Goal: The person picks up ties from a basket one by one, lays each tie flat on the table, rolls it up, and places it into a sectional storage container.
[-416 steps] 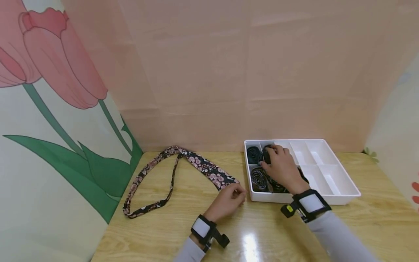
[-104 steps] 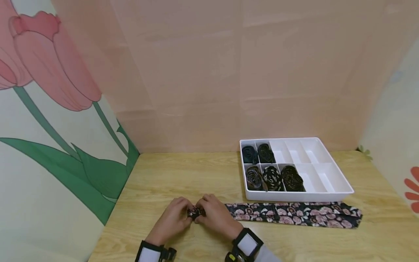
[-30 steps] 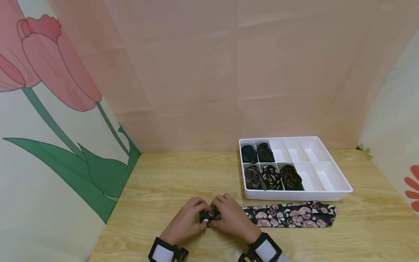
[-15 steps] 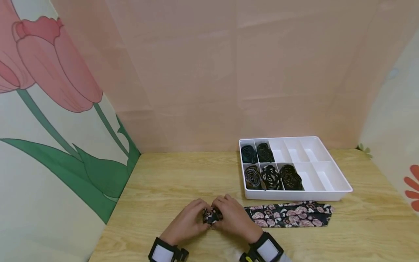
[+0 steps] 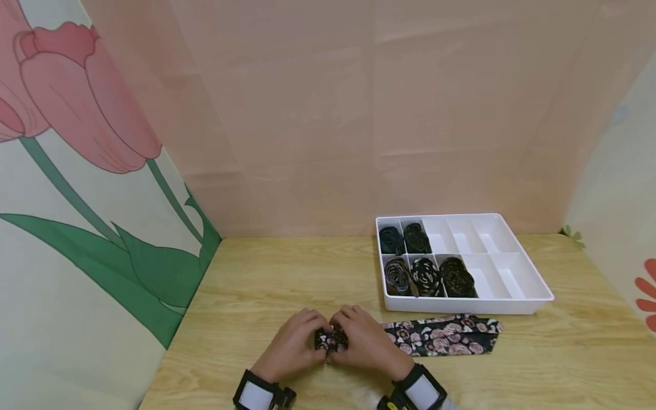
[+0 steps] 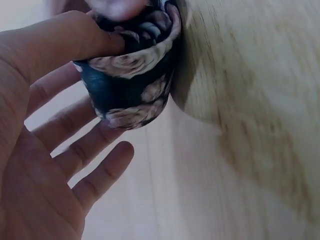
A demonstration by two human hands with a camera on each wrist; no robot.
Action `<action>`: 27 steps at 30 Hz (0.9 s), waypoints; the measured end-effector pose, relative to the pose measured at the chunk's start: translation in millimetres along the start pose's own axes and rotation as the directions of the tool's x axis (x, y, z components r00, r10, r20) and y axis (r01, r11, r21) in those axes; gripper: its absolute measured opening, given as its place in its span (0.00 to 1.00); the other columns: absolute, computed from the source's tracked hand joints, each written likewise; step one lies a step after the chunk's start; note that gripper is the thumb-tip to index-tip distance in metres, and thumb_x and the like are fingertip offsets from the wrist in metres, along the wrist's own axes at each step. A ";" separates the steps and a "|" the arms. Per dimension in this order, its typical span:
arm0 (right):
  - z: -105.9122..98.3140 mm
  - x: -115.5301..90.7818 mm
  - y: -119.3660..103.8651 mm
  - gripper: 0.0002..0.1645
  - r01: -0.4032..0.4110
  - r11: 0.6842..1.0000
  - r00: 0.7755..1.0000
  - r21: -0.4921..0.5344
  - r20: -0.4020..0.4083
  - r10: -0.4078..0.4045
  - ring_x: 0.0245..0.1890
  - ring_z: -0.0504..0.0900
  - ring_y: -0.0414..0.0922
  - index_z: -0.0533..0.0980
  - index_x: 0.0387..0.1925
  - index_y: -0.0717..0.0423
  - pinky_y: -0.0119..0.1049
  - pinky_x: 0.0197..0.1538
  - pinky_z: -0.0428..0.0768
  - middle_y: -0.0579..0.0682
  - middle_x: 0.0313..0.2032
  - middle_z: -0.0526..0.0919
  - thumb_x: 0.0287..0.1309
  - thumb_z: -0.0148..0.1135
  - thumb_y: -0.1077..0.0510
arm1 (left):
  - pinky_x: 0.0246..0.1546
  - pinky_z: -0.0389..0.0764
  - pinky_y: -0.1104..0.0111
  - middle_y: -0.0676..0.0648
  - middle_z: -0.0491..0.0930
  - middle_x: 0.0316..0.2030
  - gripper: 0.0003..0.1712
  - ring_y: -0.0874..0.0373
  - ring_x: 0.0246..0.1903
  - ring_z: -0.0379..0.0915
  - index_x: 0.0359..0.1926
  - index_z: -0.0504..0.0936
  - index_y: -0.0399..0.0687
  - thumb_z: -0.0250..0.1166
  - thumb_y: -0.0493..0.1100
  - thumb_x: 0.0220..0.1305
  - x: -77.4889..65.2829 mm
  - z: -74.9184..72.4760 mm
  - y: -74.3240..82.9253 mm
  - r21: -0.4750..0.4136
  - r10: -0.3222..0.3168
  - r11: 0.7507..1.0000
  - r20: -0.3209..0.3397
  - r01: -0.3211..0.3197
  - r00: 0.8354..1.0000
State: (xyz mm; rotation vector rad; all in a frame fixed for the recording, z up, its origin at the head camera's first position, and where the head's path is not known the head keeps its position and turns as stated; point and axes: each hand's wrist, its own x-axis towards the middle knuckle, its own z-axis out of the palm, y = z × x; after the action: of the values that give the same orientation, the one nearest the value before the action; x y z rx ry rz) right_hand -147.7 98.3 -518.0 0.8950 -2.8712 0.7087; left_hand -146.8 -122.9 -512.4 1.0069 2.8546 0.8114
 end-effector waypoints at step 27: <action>-3.0 -3.1 2.2 0.29 0.000 1.000 1.000 0.009 0.008 0.000 0.45 0.74 0.40 0.80 0.44 0.44 0.39 0.50 0.79 0.39 0.46 0.82 0.41 0.85 0.44 | 0.57 0.82 0.66 0.63 0.81 0.52 0.28 0.67 0.54 0.77 0.56 0.84 0.63 0.82 0.45 0.55 0.7 0.4 4.5 0.019 0.022 1.000 0.019 -0.022 1.000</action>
State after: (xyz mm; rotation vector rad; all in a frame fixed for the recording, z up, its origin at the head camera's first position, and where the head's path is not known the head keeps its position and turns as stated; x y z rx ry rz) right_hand -146.6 102.8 -516.8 0.9008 -2.8778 0.7205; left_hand -144.7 -119.3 -510.5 1.0445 2.8459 0.7730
